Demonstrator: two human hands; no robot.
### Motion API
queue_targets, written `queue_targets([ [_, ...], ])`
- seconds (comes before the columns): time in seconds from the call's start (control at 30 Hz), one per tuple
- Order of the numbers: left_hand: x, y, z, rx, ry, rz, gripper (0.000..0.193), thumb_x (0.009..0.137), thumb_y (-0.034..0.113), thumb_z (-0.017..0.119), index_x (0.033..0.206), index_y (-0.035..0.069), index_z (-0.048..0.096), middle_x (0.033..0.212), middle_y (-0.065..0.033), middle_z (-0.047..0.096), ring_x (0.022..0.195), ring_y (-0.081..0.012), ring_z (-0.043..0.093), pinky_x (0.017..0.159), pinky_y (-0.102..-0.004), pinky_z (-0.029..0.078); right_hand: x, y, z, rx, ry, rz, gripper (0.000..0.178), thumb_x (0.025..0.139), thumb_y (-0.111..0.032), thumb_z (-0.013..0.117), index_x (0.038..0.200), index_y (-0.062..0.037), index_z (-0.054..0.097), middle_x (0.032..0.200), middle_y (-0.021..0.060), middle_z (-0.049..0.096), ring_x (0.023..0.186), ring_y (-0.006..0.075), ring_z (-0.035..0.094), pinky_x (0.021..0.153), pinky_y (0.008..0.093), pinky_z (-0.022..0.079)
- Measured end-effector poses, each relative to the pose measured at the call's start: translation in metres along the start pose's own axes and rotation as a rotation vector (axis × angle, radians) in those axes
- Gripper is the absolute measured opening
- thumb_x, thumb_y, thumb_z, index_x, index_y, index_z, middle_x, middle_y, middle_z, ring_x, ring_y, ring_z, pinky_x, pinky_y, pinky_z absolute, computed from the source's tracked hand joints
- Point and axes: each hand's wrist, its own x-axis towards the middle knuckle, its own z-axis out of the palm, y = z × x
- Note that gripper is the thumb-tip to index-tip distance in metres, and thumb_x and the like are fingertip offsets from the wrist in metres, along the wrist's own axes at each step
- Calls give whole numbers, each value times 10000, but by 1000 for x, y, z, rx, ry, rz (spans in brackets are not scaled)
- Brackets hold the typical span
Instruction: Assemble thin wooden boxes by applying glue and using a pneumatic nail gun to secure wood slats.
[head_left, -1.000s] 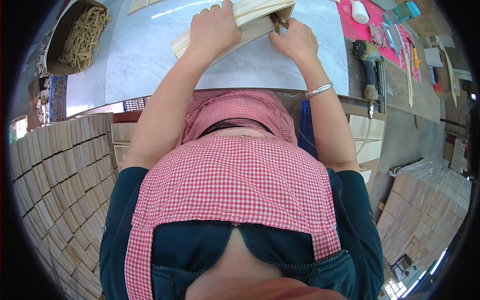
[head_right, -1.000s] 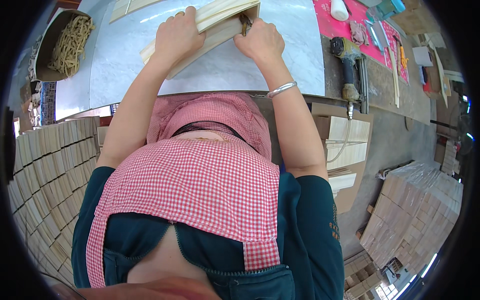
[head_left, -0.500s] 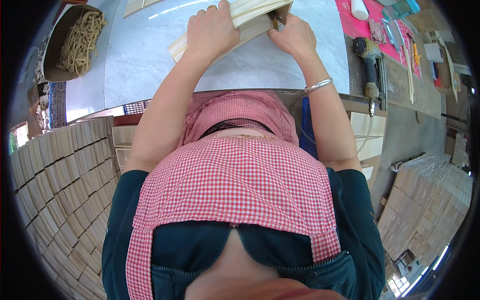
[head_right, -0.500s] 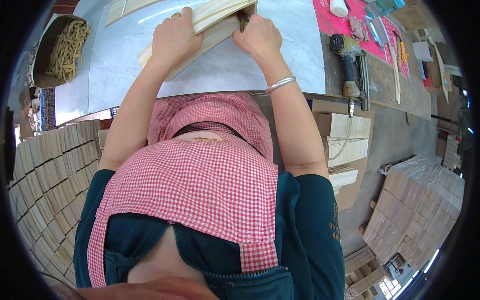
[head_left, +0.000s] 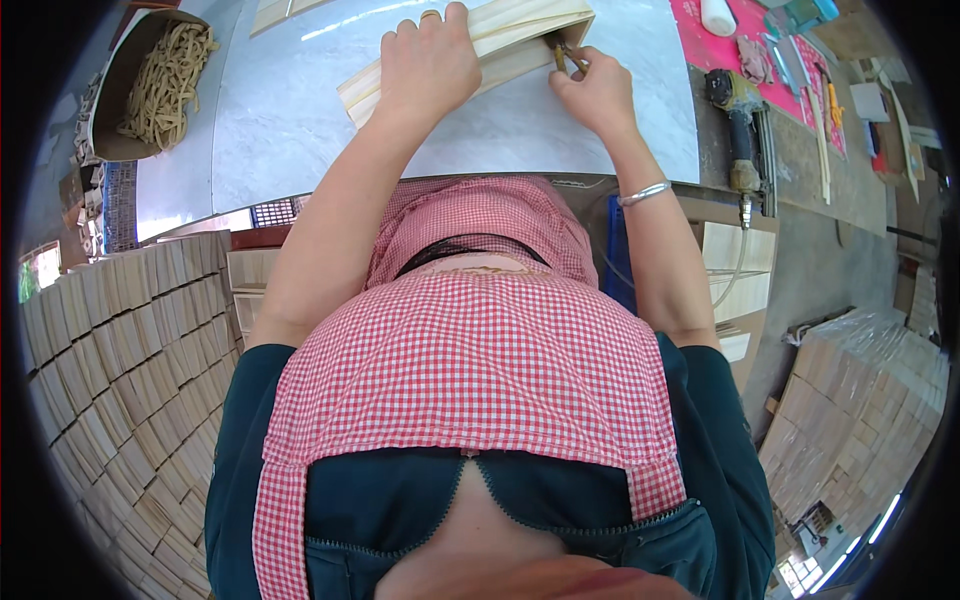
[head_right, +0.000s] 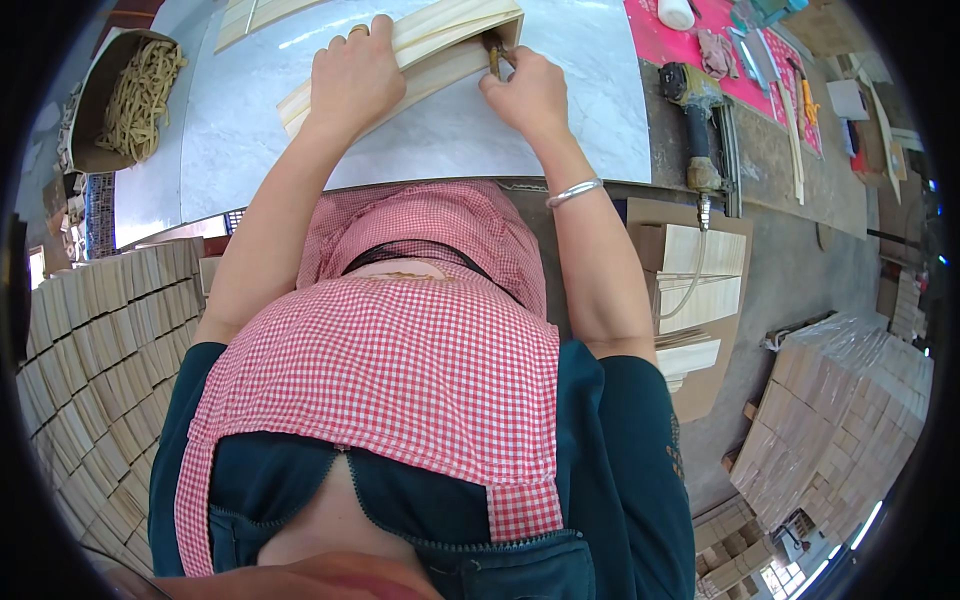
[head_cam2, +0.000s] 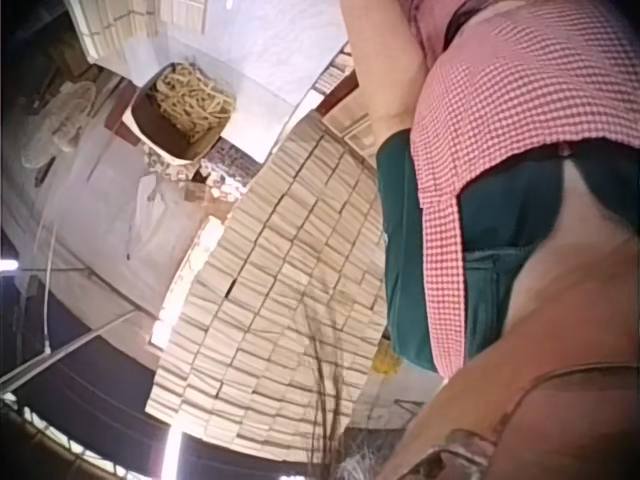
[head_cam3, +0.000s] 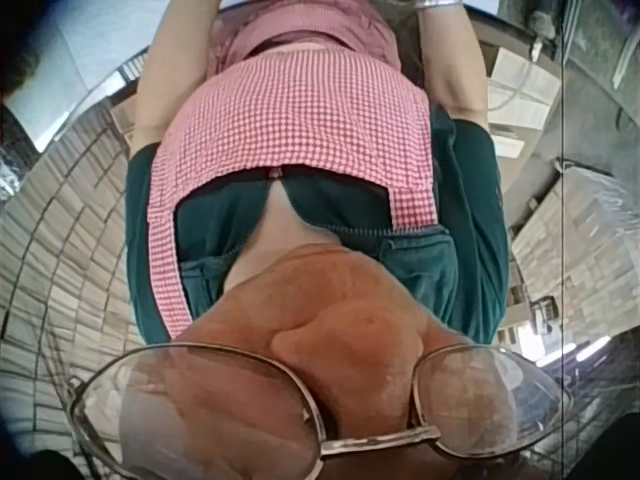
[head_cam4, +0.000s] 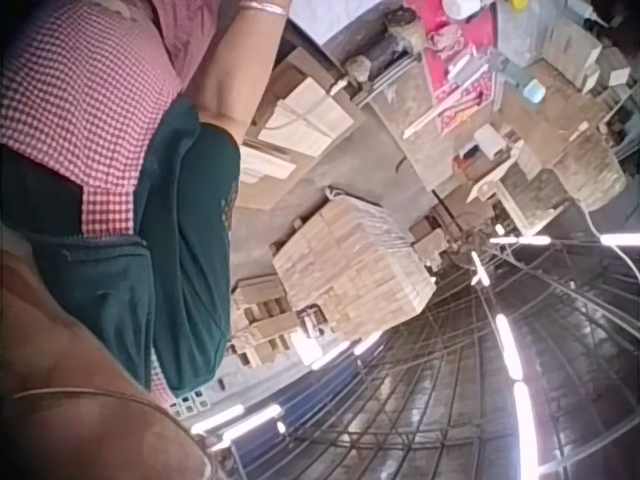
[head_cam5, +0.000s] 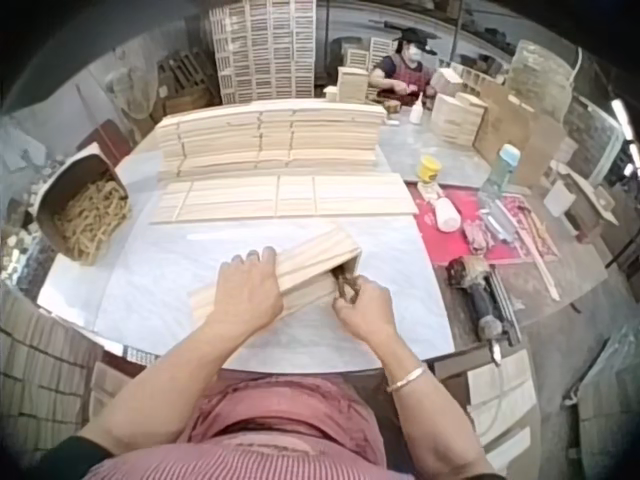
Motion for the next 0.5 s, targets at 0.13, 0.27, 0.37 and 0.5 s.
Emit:
queue_targets([
  [0.13,-7,5,6,-43,461,170,352,787,217,681,1093,67,592,1081,-143,643,937,-303,620,755,-398,483,-2,-3,0,-332,61,-102,492,796,-235,707,1228,-3,676,1034,183,745,908,367,720,780,427,582],
  [0.27,-41,36,19,-414,250,671,435,872,242,659,1272,84,590,1226,-137,627,1056,-348,613,873,-417,496,0,6,6,-287,91,-161,364,772,-195,686,1071,13,681,912,207,704,785,398,698,719,441,572],
  [0.37,-34,37,56,-435,55,431,439,925,253,617,1333,96,581,1293,-115,622,1120,-341,608,935,-413,487,-2,4,7,-306,94,-155,421,770,-205,696,1135,5,681,960,213,722,829,396,707,735,448,574],
  [0.5,-12,36,80,-500,-157,186,448,991,274,558,1405,104,568,1381,-79,610,1207,-334,593,1019,-408,468,-2,3,5,-307,91,-140,474,770,-212,703,1194,-1,683,995,226,736,871,399,715,749,457,577],
])
